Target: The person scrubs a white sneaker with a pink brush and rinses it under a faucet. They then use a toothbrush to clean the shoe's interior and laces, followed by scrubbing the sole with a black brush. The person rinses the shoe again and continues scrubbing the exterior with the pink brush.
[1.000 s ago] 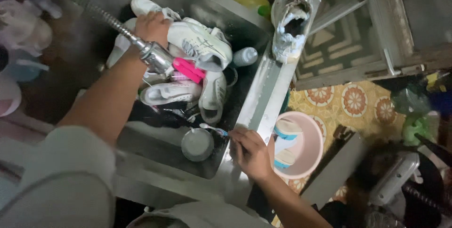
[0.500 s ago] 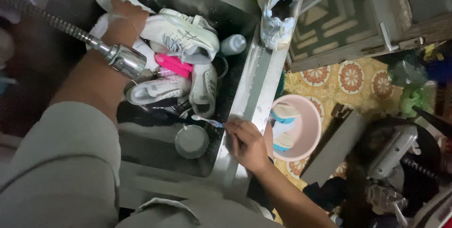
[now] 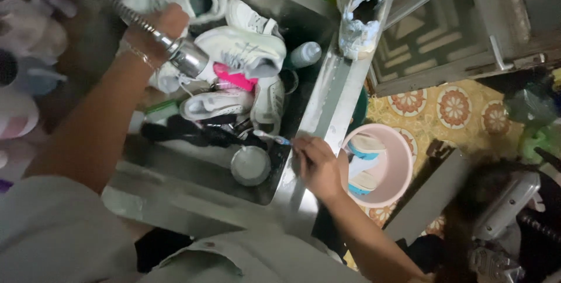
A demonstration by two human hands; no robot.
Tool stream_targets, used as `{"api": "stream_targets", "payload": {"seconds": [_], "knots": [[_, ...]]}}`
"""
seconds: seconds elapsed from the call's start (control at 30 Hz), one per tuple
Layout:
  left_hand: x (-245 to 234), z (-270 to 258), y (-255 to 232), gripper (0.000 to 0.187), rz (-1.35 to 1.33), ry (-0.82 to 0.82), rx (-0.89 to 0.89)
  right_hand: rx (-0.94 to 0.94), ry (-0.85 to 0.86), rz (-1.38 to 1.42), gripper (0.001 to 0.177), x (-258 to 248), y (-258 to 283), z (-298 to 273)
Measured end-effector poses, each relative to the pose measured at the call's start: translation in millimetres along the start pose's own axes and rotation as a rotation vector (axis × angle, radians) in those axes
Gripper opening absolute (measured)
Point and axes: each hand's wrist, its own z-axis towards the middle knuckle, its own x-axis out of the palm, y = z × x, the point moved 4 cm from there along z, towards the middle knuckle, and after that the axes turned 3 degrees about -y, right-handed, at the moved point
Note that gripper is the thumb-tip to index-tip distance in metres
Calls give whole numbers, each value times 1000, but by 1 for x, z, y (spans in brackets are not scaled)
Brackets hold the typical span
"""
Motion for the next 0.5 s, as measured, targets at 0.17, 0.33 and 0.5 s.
{"api": "stream_targets", "payload": {"seconds": [0.17, 0.33, 0.5], "knots": [[-40, -144, -72, 24, -304, -506, -4, -58, -17, -135, 18, -1, 4, 7], [-100, -240, -156, 17, 57, -1007, 447, 363, 354, -548, 45, -12, 48, 24], [-171, -296, -193, 11, -17, -1048, 480, 577, 123, -226, 42, -3, 8, 13]]}}
